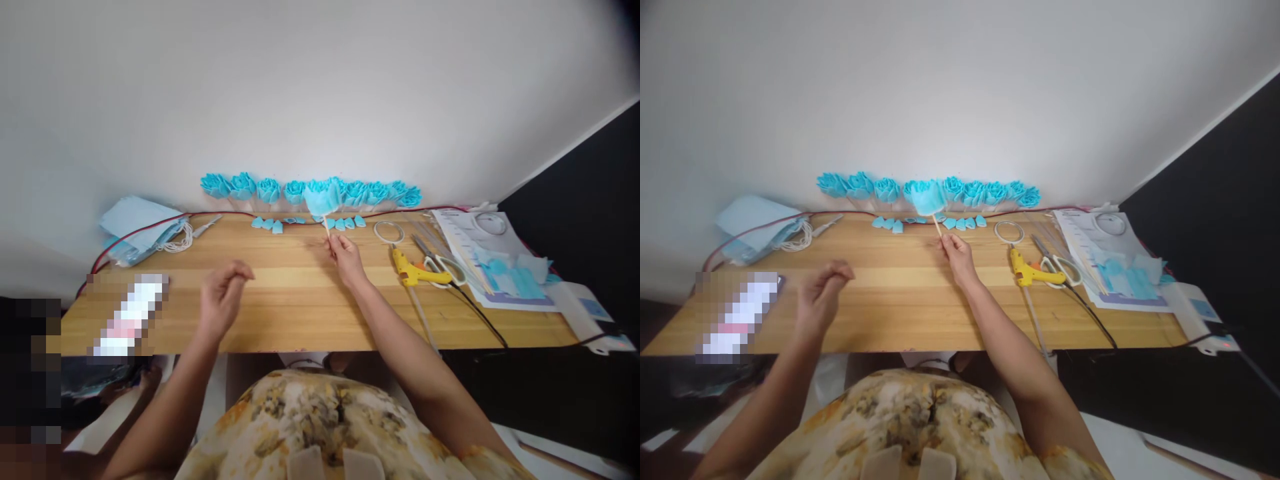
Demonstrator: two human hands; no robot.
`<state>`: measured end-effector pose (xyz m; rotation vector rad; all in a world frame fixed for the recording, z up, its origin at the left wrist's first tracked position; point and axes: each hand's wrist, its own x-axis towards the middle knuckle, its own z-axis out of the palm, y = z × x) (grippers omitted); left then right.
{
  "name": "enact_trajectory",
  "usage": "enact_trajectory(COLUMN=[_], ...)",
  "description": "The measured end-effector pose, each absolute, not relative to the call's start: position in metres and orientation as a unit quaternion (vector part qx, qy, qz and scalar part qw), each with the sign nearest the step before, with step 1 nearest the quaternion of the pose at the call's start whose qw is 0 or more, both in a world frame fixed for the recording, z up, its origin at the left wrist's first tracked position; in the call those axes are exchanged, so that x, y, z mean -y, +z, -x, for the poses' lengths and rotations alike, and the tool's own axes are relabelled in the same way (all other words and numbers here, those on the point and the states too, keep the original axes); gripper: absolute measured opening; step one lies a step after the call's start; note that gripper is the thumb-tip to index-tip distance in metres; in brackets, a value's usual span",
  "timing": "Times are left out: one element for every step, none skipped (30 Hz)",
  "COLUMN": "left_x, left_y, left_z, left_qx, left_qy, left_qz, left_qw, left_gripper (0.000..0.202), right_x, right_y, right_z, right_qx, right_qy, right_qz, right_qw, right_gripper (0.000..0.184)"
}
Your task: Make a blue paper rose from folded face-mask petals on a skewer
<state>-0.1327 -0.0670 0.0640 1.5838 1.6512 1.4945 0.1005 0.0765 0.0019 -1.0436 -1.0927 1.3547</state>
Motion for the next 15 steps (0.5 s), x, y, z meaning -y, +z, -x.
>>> enact_trajectory(left_x=[0.067, 0.068, 0.069, 0.070, 0.070, 0.070, 0.069, 0.068, 0.066, 0.064, 0.064, 0.064, 0.064, 0.066, 0.069], left_y=[0.070, 0.076, 0.081, 0.085, 0.087, 0.088, 0.086, 0.083, 0.079, 0.073, 0.067, 0.062, 0.057, 0.053, 0.050], left_z=[0.119, 0.106, 0.095, 0.086, 0.080, 0.078, 0.078, 0.082, 0.089, 0.098, 0.109, 0.120, 0.133, 0.145, 0.156], left_qx=[-0.554, -0.515, -0.480, -0.448, -0.423, -0.408, -0.402, -0.408, -0.423, -0.445, -0.473, -0.504, -0.538, -0.573, -0.611], left_qy=[0.528, 0.522, 0.510, 0.500, 0.495, 0.495, 0.499, 0.507, 0.516, 0.522, 0.528, 0.528, 0.524, 0.524, 0.519], left_qz=[-0.593, -0.614, -0.632, -0.648, -0.656, -0.659, -0.656, -0.647, -0.635, -0.620, -0.603, -0.587, -0.571, -0.548, -0.525], left_qw=[0.249, 0.291, 0.330, 0.361, 0.381, 0.394, 0.399, 0.397, 0.391, 0.381, 0.367, 0.351, 0.333, 0.309, 0.286], left_gripper=[0.021, 0.022, 0.021, 0.022, 0.022, 0.023, 0.024, 0.023, 0.022, 0.019, 0.016, 0.014, 0.015, 0.017, 0.018], right_x=[-0.078, -0.078, -0.079, -0.080, -0.080, -0.080, -0.081, -0.081, -0.081, -0.081, -0.081, -0.081, -0.080, -0.080, -0.079], right_y=[0.001, 0.000, -0.001, -0.002, -0.002, -0.003, -0.003, -0.004, -0.004, -0.004, -0.004, -0.004, -0.003, -0.003, -0.003], right_z=[-0.101, -0.101, -0.101, -0.102, -0.102, -0.103, -0.103, -0.103, -0.104, -0.104, -0.104, -0.103, -0.103, -0.102, -0.102], right_qx=[0.448, 0.440, 0.435, 0.433, 0.432, 0.431, 0.431, 0.431, 0.431, 0.430, 0.430, 0.429, 0.430, 0.431, 0.433], right_qy=[0.573, 0.577, 0.581, 0.583, 0.584, 0.584, 0.584, 0.585, 0.586, 0.586, 0.586, 0.585, 0.585, 0.584, 0.584], right_qz=[0.437, 0.437, 0.435, 0.433, 0.430, 0.427, 0.426, 0.425, 0.425, 0.426, 0.428, 0.430, 0.431, 0.433, 0.433], right_qw=[0.530, 0.531, 0.533, 0.534, 0.537, 0.539, 0.540, 0.540, 0.539, 0.539, 0.538, 0.537, 0.536, 0.534, 0.532], right_gripper=[0.056, 0.056, 0.056, 0.055, 0.054, 0.054, 0.053, 0.053, 0.053, 0.054, 0.055, 0.056, 0.056, 0.057, 0.057])
